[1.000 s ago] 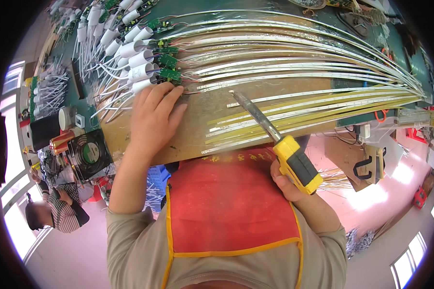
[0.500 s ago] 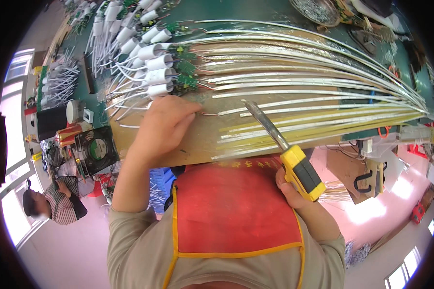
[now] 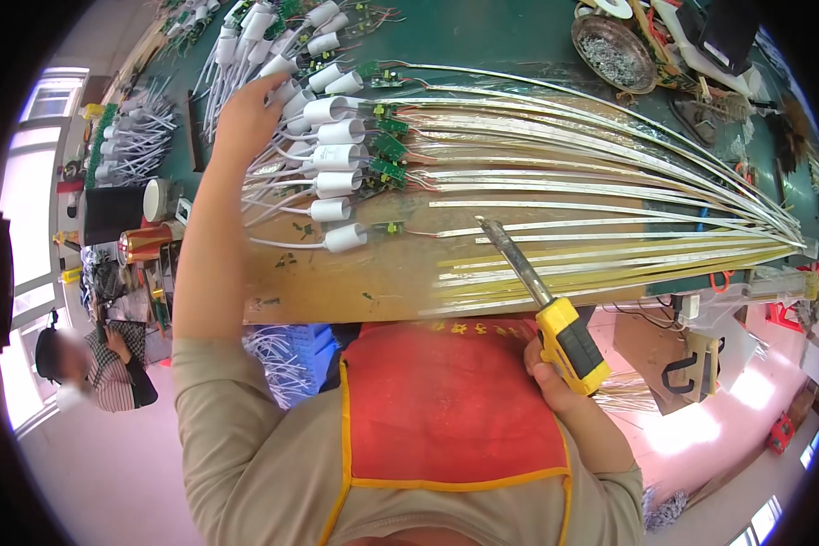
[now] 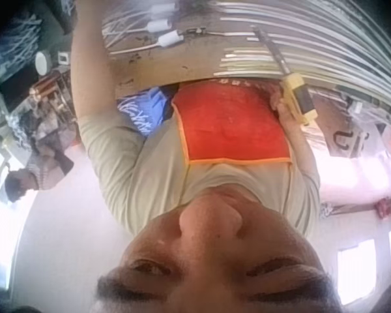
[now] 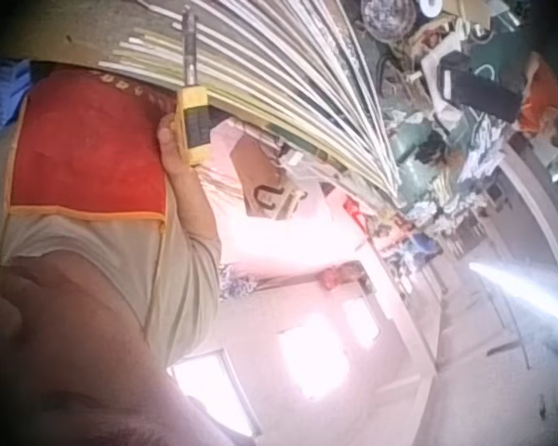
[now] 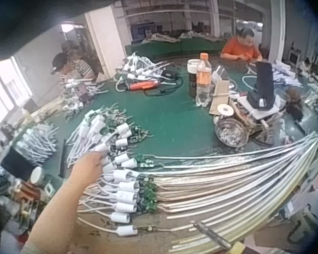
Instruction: The person uses a yellow soldering iron to solder wires to small green circuit boards attached to white cylindrical components. They repeatedly pick up a component, apply the soldering iron to the connection point, and place the component back on the workbench.
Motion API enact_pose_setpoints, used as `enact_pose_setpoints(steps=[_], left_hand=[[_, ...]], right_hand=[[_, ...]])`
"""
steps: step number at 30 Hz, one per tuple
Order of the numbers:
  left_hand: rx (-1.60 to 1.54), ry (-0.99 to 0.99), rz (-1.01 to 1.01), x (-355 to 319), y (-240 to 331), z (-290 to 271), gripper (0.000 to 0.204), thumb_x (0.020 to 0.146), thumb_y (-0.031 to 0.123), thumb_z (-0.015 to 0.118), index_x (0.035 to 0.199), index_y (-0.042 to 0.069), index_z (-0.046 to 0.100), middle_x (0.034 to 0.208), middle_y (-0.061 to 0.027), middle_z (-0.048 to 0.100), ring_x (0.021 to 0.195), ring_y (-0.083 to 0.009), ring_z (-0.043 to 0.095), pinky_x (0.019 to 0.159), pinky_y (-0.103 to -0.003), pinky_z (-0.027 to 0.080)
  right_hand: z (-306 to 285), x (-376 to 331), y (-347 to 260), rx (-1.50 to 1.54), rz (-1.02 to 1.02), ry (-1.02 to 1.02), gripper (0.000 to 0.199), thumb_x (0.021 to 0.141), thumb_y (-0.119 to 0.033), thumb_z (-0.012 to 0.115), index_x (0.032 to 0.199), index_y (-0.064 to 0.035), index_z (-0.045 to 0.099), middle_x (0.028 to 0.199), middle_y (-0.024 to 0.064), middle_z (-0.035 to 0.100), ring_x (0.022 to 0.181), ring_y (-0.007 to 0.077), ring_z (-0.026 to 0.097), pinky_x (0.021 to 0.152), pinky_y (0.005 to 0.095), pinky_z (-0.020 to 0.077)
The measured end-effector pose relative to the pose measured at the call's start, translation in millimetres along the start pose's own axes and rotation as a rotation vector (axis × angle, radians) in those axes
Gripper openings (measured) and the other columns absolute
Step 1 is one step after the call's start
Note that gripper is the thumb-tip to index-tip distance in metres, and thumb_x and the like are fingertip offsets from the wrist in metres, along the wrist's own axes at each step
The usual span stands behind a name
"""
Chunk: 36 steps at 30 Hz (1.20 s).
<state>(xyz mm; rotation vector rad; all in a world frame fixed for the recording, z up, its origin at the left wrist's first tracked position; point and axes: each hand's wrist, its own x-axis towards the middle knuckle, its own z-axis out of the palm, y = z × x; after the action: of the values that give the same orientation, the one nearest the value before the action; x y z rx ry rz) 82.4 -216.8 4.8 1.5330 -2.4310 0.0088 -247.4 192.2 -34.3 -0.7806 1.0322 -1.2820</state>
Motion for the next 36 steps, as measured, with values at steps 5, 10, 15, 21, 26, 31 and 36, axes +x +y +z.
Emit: enact_pose_setpoints(steps=[5, 10, 15, 21, 26, 31, 36], left_hand=[[0.039, -0.134, 0.083, 12.0, 3.6, -5.2, 0.038, 0.080, 0.007, 0.058, 0.118, 0.011, 0.065, 0.116, -0.0120, 0.064, 0.105, -0.0341, 0.062, 0.091, -0.043, 0.049], [-0.034, -0.086, 0.097, 3.3, -6.0, -2.6, 0.041, 0.081, 0.006, 0.058, 0.121, 0.013, 0.064, 0.120, -0.0112, 0.063, 0.108, -0.0316, 0.061, 0.093, -0.041, 0.048], [-0.012, -0.097, 0.119, -3.8, -4.7, 2.2, 0.049, 0.080, 0.004, 0.056, 0.127, 0.016, 0.060, 0.130, -0.0104, 0.059, 0.116, -0.0328, 0.057, 0.099, -0.040, 0.045], [-0.016, -0.070, 0.104, -3.7, 0.4, -2.6, 0.045, 0.079, 0.003, 0.056, 0.122, 0.015, 0.061, 0.124, -0.0111, 0.061, 0.112, -0.0336, 0.059, 0.096, -0.042, 0.046], [-0.054, 0.255, 0.153, -16.2, 34.7, -44.7, 0.035, 0.079, 0.004, 0.061, 0.114, 0.012, 0.064, 0.114, -0.0093, 0.066, 0.105, -0.0304, 0.062, 0.092, -0.038, 0.048], [-0.097, 0.185, 0.498, -85.5, 98.7, -77.0, 0.033, 0.073, 0.004, 0.069, 0.105, 0.010, 0.066, 0.109, -0.0087, 0.065, 0.100, -0.0293, 0.062, 0.086, -0.039, 0.048], [-0.121, -0.067, 0.547, -143.7, 125.8, -41.3, 0.037, 0.069, 0.006, 0.072, 0.105, 0.009, 0.062, 0.110, -0.0095, 0.061, 0.100, -0.0313, 0.060, 0.083, -0.042, 0.046]], right_hand=[[3.4, -2.6, -3.3, 0.001, -0.027, 0.034, 0.027, 0.089, -0.022, 0.063, 0.103, -0.0056, 0.047, 0.077, 0.0013, 0.044, 0.068, 0.0129, 0.044, 0.060, 0.0274, 0.0403], [0.1, -3.5, 2.1, 0.040, -0.017, 0.005, 0.024, 0.089, -0.018, 0.062, 0.103, -0.0067, 0.046, 0.077, 0.0008, 0.042, 0.068, 0.0130, 0.044, 0.060, 0.0278, 0.0399], [2.4, 1.1, 0.1, 0.030, 0.005, -0.023, 0.029, 0.088, -0.012, 0.061, 0.113, -0.0073, 0.046, 0.077, 0.0003, 0.043, 0.069, 0.0127, 0.044, 0.062, 0.0273, 0.0401], [1.4, -1.2, 2.1, 0.028, -0.003, -0.035, 0.039, 0.087, -0.009, 0.061, 0.123, -0.0059, 0.044, 0.078, 0.0002, 0.044, 0.070, 0.0128, 0.044, 0.063, 0.0273, 0.0402], [-1.2, -7.0, 7.3, 0.049, -0.053, -0.005, 0.043, 0.090, -0.014, 0.062, 0.127, -0.0050, 0.043, 0.078, 0.0004, 0.043, 0.069, 0.0126, 0.043, 0.062, 0.0274, 0.0396], [-3.4, -4.6, 9.4, 0.106, -0.058, 0.037, 0.048, 0.091, -0.017, 0.062, 0.132, -0.0031, 0.040, 0.077, 0.0006, 0.043, 0.068, 0.0124, 0.043, 0.061, 0.0275, 0.0398], [-0.6, 2.3, 2.1, 0.074, -0.061, 0.030, 0.046, 0.091, -0.016, 0.061, 0.130, -0.0028, 0.041, 0.077, 0.0009, 0.043, 0.068, 0.0125, 0.043, 0.061, 0.0278, 0.0404]])
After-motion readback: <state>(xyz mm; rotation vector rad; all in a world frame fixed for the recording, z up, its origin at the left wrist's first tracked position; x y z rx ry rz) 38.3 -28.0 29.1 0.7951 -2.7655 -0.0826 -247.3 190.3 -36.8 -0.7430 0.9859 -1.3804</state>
